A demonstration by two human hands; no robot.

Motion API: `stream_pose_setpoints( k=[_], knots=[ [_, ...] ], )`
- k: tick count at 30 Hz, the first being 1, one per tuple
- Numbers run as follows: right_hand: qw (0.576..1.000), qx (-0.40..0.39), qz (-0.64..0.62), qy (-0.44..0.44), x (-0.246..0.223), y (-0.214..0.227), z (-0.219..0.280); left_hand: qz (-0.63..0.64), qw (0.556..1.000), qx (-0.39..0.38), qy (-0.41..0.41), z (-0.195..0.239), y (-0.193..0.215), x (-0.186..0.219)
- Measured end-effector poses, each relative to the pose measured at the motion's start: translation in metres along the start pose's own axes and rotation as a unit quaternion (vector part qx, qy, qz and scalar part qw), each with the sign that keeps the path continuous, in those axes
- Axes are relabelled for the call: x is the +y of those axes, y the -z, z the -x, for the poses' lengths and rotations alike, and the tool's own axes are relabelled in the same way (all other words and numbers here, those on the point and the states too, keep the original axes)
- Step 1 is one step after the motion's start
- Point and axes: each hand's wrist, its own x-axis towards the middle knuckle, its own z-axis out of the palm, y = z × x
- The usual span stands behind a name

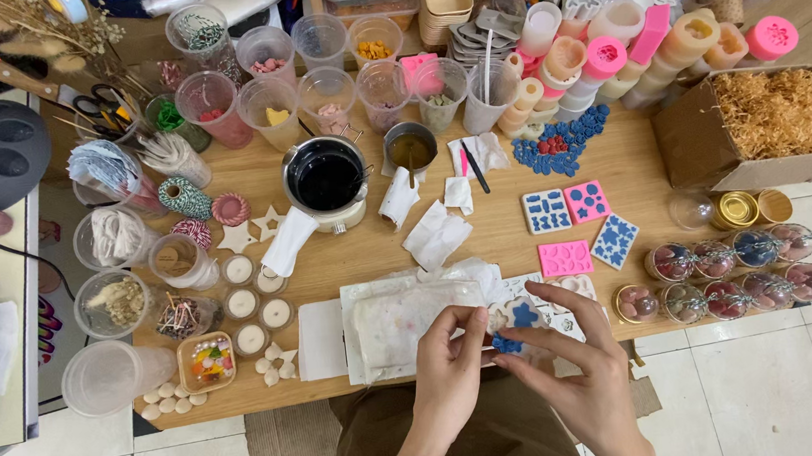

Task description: The person places small blue decorative butterfly wax pieces into a white silicone mold and then places smaller heart-shaped pieces into a pink silicone mold by hand.

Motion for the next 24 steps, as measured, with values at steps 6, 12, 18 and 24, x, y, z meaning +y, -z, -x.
stream_pose_setpoints(
  k=[6,12,18,24],
  knots=[
    [1.000,0.016,0.003,-0.008,-0.009,0.001,-0.005,-0.006,1.000,0.004,0.000,0.002,-0.001,0.006],
    [0.999,0.033,0.033,0.010,-0.011,-0.003,-0.006,0.011,1.000,0.010,-0.008,-0.001,0.001,0.001],
    [0.995,0.072,0.006,0.070,-0.003,-0.015,-0.021,0.058,0.998,0.030,-0.017,-0.020,0.017,-0.017],
    [0.998,0.028,-0.050,-0.001,0.014,-0.042,-0.079,0.117,0.986,0.116,0.033,-0.054,0.065,-0.039]
  ],
)
